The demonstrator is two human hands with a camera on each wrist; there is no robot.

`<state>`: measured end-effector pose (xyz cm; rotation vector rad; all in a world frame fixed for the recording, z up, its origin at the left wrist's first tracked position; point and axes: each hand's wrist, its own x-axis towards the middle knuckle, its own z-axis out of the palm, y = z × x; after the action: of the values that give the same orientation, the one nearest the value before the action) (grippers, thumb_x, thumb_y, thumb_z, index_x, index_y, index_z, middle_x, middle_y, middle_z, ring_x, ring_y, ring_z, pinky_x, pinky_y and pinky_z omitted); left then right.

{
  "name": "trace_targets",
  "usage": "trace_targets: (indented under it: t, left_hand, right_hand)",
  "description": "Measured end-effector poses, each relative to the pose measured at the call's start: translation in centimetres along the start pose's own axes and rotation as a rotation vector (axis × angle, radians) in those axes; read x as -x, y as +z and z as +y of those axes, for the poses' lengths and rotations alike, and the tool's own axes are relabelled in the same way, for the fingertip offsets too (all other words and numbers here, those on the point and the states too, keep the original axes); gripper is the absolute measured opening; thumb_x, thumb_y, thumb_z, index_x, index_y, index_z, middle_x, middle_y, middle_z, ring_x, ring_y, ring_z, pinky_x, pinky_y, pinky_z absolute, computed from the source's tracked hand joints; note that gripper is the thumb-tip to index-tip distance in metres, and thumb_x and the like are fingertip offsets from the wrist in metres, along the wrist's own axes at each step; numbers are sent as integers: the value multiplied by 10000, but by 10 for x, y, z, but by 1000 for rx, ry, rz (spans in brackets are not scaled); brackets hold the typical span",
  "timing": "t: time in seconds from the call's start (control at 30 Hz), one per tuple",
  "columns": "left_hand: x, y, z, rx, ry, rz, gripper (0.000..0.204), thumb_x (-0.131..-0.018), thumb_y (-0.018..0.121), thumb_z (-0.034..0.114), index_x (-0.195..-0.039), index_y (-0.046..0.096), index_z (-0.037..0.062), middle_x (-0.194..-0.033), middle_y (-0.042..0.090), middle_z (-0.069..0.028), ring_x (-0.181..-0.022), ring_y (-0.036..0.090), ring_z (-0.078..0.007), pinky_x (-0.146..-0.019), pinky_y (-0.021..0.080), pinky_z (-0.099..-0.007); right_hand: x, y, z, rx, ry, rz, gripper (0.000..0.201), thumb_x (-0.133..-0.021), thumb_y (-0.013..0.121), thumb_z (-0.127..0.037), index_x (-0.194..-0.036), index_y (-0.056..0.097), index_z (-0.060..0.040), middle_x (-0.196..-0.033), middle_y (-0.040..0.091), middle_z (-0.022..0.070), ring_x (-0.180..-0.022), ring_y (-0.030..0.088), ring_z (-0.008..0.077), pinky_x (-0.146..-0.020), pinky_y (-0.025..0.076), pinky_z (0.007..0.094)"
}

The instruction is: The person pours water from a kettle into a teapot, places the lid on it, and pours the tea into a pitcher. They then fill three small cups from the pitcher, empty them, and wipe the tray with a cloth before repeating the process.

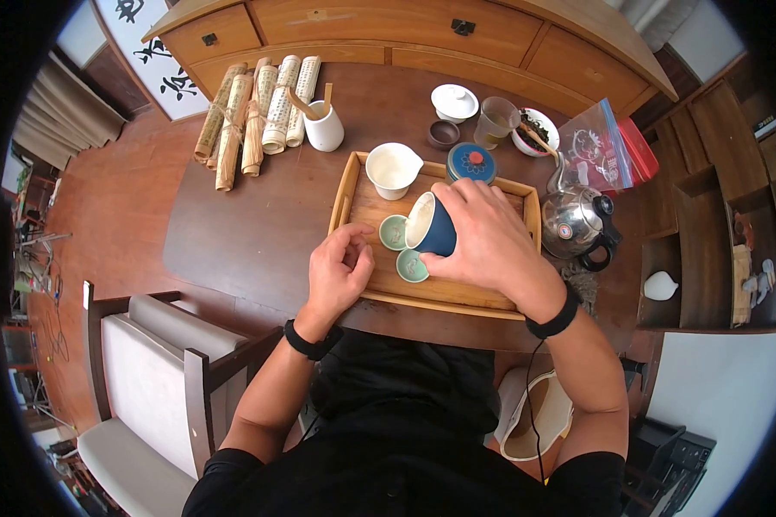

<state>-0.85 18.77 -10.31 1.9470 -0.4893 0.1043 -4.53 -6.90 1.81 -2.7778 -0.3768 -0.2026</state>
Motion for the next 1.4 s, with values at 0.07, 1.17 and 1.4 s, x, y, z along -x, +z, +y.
trace_targets:
  t: [0.07,1.17,1.4]
  left_hand:
    - [0,0,1,2,-3,-4,301,-926,756,55,-1226,754,81,-854,689,-54,-692,675,-230,-678,572,-380]
    - [1,1,0,6,-15,4,304,-931,758,60,-1234,756,88,-842,683,-42,-665,657,-212,-662,566,-374]
    - [1,1,0,2,-10,2,306,-929,757,59,-1234,755,85,-844,682,-46,-662,654,-218,-660,564,-378]
  right_hand:
    - [1,-2,0,-18,3,25,821,-760,952,-402,-1413,646,-8,-1293,674,209,-1241,659,435,-1102,518,539]
    - [49,5,0,-53,77,-231,845,-759,954,-394,-1442,654,4,-1290,676,226,-1227,654,434,-1114,512,524]
    - [41,-5,0,15,-35,-224,847,-755,955,-399,-1417,654,34,-1236,690,210,-1203,660,403,-1088,497,498]
